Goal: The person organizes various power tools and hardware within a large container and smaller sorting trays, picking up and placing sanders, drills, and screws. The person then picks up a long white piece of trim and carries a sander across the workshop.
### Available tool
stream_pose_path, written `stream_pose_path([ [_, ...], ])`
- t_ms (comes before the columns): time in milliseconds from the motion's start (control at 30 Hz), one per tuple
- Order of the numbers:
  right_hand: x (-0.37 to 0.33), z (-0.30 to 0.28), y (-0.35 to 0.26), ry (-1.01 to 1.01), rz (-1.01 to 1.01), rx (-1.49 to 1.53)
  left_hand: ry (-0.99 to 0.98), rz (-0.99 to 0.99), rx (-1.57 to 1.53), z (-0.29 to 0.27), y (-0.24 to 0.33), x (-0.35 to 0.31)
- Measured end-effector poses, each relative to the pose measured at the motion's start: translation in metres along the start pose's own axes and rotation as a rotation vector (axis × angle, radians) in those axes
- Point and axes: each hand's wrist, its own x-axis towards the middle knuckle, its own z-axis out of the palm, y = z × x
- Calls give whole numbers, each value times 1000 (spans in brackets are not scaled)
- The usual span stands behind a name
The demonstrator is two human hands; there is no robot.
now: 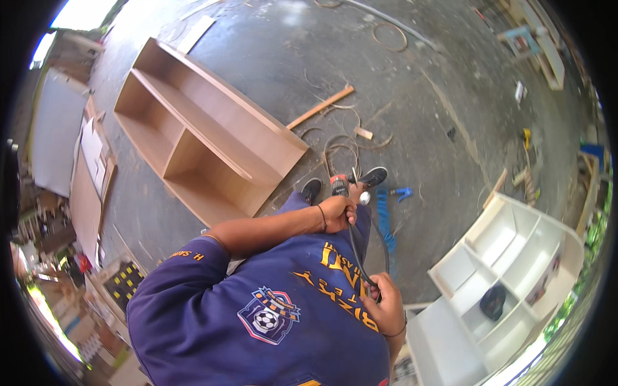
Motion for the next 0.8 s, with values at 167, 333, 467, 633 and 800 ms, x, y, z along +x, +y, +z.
stream_pose_path([
  [167, 48, -69, 5, -114, -50, 38, -1, 63, -45, 41, 32, 37],
  [333, 101, -159, 16, -211, -67, 94, 91, 190, -175, 92, 61, 88],
  [467, 136, -233, 13, -273, -78, 54, 46, 317, -311, 162, 92, 100],
  [633, 172, -296, 24, -268, -58, 96, -29, 351, -342, 224, 138, 102],
  [800, 209, -352, 35, -187, -8, 103, -61, 370, -320, 288, 185, 137],
])
